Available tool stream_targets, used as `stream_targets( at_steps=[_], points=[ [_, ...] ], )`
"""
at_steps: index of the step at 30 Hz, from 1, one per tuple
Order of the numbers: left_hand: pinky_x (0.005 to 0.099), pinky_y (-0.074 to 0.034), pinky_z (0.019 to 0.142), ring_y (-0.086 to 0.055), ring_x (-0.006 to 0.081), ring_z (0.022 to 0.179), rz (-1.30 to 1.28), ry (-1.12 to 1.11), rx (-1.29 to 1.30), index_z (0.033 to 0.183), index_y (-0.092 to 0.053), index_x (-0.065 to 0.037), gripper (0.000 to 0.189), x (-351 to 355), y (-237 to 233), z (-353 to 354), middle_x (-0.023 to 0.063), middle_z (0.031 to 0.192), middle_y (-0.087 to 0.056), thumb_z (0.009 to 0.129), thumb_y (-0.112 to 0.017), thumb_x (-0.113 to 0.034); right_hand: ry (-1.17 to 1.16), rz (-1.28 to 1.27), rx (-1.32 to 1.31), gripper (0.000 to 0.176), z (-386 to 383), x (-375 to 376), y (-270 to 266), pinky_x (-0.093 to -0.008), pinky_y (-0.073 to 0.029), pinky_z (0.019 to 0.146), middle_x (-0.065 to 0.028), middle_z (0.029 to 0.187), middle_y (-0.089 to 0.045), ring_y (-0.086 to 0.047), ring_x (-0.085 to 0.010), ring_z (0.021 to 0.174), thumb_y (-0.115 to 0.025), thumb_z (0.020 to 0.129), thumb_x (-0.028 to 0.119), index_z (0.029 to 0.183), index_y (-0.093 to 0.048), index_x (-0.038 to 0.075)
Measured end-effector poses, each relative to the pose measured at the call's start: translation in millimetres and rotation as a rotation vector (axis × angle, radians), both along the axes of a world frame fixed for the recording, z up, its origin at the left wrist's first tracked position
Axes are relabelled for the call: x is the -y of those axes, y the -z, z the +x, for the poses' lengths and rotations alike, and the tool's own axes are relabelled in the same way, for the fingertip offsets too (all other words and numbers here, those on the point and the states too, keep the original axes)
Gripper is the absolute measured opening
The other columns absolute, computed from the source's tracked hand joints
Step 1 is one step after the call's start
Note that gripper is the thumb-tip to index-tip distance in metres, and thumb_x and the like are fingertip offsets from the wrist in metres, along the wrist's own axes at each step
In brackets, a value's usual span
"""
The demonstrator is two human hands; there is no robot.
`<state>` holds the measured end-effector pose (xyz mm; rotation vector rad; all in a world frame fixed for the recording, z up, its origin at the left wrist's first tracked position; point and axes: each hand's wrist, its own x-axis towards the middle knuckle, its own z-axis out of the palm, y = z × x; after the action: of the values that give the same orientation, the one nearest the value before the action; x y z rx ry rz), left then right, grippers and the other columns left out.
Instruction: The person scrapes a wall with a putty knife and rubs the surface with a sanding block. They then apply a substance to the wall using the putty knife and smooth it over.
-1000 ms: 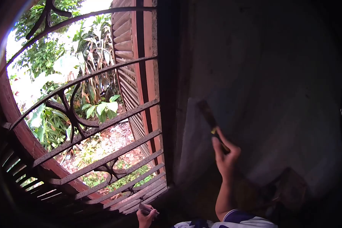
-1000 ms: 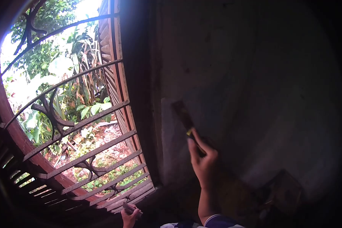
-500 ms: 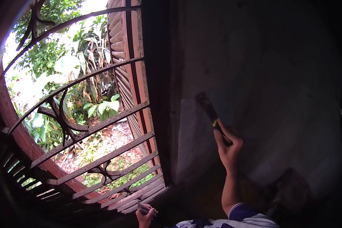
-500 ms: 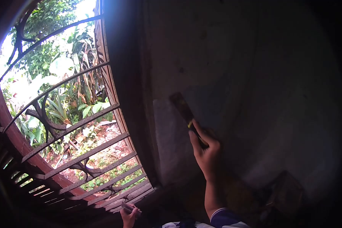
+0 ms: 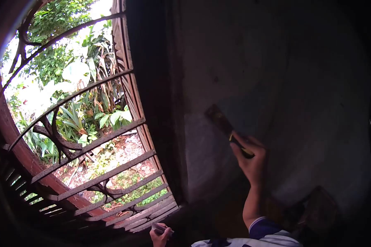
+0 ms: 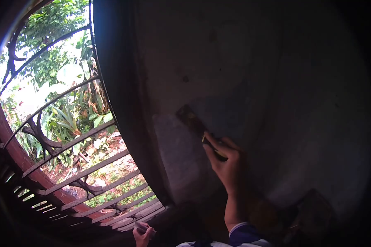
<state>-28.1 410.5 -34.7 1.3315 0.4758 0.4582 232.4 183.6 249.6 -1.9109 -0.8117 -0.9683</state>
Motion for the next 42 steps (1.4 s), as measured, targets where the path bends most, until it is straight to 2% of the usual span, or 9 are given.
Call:
stream_targets(
  at_steps=[5,9,15,18,19,22,26,31,42],
  points=[
    [0.0197,-0.044,0.043,-0.062,0.0114,0.054,-0.004,0.040,-0.097,0.101,-0.056,-0.005,0.020,17.2,-13.7,13.2,0.0092,0.073,-0.067,0.087,-0.070,-0.004,-0.018,0.013,0.044,0.035,-4.8,17.0,12.0,-0.0323,-0.051,0.063,-0.0098,0.084,-0.065,-0.067,-0.0227,0.074,-0.074,0.082,0.003,0.117,-0.070,0.006],
    [0.0230,-0.048,0.045,-0.065,0.0146,0.056,0.077,-0.014,-0.030,0.091,-0.057,-0.001,0.021,22.8,19.2,20.7,0.0084,0.072,-0.066,0.080,-0.075,-0.004,-0.051,-0.020,0.072,0.037,0.8,-2.8,19.4,-0.0353,-0.052,0.063,-0.0099,0.085,-0.065,-0.068,-0.0229,0.076,-0.073,0.083,0.002,0.119,-0.068,0.006],
    [0.0235,-0.050,0.046,-0.065,0.0142,0.056,0.073,-0.008,-0.119,0.090,-0.058,-0.002,0.021,39.3,9.6,24.8,0.0080,0.072,-0.066,0.080,-0.075,-0.005,-0.038,0.065,-0.038,0.038,-19.1,5.2,28.5,-0.0324,-0.055,0.064,-0.0107,0.088,-0.065,-0.068,-0.0229,0.077,-0.072,0.083,0.000,0.120,-0.068,0.007],
    [0.0231,-0.049,0.045,-0.065,0.0139,0.056,0.039,-0.052,-0.001,0.089,-0.058,-0.002,0.020,41.0,18.4,26.6,0.0077,0.072,-0.066,0.079,-0.075,-0.004,-0.028,0.073,-0.034,0.038,-14.6,-2.7,24.9,-0.0315,-0.054,0.063,-0.0109,0.088,-0.065,-0.068,-0.0226,0.077,-0.072,0.084,0.001,0.121,-0.067,0.007],
    [0.0234,-0.050,0.046,-0.064,0.0137,0.056,0.110,-0.059,-0.048,0.090,-0.058,-0.002,0.020,40.1,15.2,26.3,0.0075,0.073,-0.066,0.079,-0.075,-0.004,-0.043,0.072,-0.054,0.038,-11.3,-11.0,21.8,-0.0317,-0.054,0.063,-0.0110,0.088,-0.065,-0.068,-0.0226,0.077,-0.071,0.084,0.001,0.121,-0.066,0.007],
    [0.0234,-0.050,0.047,-0.064,0.0132,0.057,0.056,-0.021,-0.074,0.090,-0.058,-0.002,0.021,38.5,10.2,25.6,0.0070,0.073,-0.066,0.079,-0.076,-0.005,-0.047,0.083,-0.022,0.037,-11.5,-16.3,24.1,-0.0322,-0.053,0.063,-0.0105,0.088,-0.064,-0.068,-0.0222,0.076,-0.070,0.085,0.002,0.122,-0.066,0.007],
    [0.0224,-0.049,0.047,-0.063,0.0122,0.057,0.103,-0.093,-0.072,0.090,-0.058,-0.002,0.021,41.6,5.8,21.3,0.0069,0.072,-0.065,0.079,-0.076,-0.006,-0.035,0.092,-0.069,0.038,-34.7,-12.6,38.0,-0.0322,-0.052,0.062,-0.0099,0.087,-0.064,-0.067,-0.0221,0.074,-0.070,0.086,0.002,0.123,-0.065,0.008],
    [0.0199,-0.044,0.043,-0.062,0.0122,0.055,-0.013,-0.083,-0.080,0.101,-0.056,-0.004,0.020,45.3,-23.5,18.3,0.0099,0.074,-0.067,0.087,-0.070,-0.005,-0.018,0.126,-0.039,0.040,-22.5,-37.8,24.1,-0.0317,-0.052,0.060,-0.0100,0.086,-0.062,-0.067,-0.0212,0.073,-0.069,0.086,0.001,0.125,-0.064,0.007],
    [0.0217,-0.045,0.044,-0.062,0.0133,0.054,-0.022,-0.067,-0.052,0.102,-0.056,-0.004,0.019,27.5,-8.5,12.9,0.0103,0.074,-0.067,0.088,-0.069,-0.005,-0.012,0.132,-0.147,0.038,-41.5,-28.9,24.5,-0.0321,-0.052,0.059,-0.0076,0.085,-0.062,-0.065,-0.0194,0.069,-0.070,0.087,0.006,0.124,-0.066,0.011]
  ],
)
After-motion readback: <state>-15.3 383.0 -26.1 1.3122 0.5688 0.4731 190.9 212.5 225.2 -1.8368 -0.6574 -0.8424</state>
